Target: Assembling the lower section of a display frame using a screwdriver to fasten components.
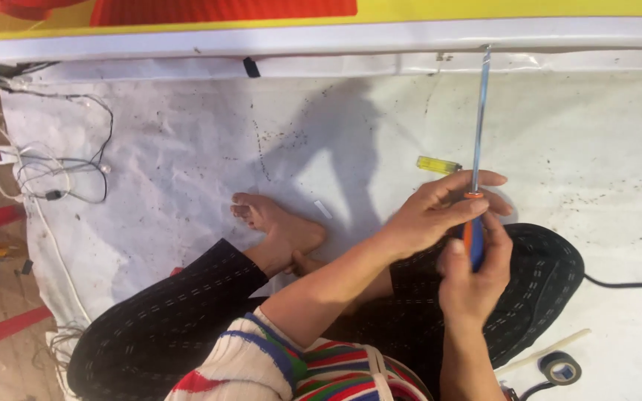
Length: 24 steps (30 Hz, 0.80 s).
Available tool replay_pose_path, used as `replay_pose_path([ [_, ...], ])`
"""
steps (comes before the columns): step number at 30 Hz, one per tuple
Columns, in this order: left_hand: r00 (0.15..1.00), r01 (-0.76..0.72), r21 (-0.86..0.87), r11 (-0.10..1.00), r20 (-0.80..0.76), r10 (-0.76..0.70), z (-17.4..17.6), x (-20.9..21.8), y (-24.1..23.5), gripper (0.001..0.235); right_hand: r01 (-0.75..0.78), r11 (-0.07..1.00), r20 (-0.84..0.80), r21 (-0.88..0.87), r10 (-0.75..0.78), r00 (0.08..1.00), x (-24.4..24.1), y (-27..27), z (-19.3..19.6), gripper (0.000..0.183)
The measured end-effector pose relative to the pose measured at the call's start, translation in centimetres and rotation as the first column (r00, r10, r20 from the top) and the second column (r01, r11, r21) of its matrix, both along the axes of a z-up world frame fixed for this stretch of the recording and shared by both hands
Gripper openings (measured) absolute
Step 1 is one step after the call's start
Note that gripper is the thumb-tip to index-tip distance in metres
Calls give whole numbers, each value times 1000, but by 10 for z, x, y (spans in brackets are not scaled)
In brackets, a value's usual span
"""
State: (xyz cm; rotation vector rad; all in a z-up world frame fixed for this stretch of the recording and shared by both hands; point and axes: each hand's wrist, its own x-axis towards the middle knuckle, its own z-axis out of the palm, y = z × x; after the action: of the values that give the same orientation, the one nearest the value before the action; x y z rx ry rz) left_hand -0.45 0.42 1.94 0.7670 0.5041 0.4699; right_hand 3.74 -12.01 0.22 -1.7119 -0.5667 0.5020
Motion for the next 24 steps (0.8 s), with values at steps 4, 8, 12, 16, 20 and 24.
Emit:
replay_pose_path([
  [4, 986, 106, -104, 989, 137, -91, 13, -10, 6, 38, 187, 868, -777, 460, 292, 558, 3, 10, 17, 51],
  [8, 993, 76, -65, 995, 91, -70, -12, -3, 2, 32, -109, 949, -458, 295, 241, 856, 12, 3, 15, 47],
  [12, 992, -11, 89, 996, -126, 22, -16, 5, -2, 30, -11, 918, 442, -396, 202, 874, 8, 8, 30, 62],
  [16, 989, 24, 111, 994, -145, -8, -7, -1, 2, 35, -107, 993, -126, -57, 99, 987, 9, 11, 7, 39],
  [20, 997, 83, -25, 996, 7, -83, 1, -8, 8, 38, 155, 869, -785, 470, 331, 523, 15, 5, -6, 42],
  [24, 998, 66, -9, 998, 5, -66, -3, 0, 10, 31, -36, 956, -624, 292, 219, 750, 22, 4, 16, 41],
])
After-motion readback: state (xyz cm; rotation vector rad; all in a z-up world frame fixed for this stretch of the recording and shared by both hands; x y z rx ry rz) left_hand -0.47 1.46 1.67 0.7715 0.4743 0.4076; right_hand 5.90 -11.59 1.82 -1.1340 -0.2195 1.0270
